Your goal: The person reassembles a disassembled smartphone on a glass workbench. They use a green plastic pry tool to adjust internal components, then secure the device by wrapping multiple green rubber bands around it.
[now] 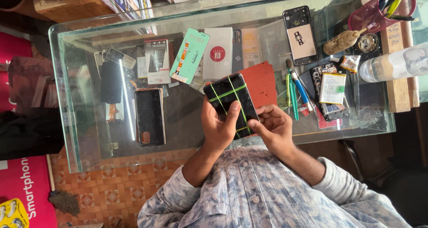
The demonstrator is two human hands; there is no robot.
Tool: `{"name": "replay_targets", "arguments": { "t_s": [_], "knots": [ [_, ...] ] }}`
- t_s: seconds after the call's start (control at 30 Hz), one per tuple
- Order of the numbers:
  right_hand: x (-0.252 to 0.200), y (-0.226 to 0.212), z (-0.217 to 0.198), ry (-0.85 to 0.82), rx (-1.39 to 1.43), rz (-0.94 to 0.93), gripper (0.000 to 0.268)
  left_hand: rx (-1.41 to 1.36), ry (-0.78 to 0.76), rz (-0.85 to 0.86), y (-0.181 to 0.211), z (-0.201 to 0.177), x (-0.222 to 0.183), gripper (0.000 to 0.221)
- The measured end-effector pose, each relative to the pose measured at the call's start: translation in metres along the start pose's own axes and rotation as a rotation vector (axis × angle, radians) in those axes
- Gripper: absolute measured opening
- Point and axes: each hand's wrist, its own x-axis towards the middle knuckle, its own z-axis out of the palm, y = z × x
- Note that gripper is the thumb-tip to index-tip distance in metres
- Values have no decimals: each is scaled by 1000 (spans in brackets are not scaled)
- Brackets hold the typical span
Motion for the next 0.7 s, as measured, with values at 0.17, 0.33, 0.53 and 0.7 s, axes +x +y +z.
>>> {"name": "replay_targets", "arguments": {
  "t_s": [0.17,0.33,0.53,0.7],
  "knots": [
    [-1,-23,13,-41,7,-426,21,-13,87,-40,1,-1,2,38],
    [5,-52,31,-275,-424,-550,70,-31,56,-33,6,-5,6,42],
    [2,-49,16,-479,-190,7,68,-635,23,-65,16,-13,15,49],
    [-4,-49,7,-578,-13,118,63,-646,-206,-45,22,-27,31,50]
  ]
}}
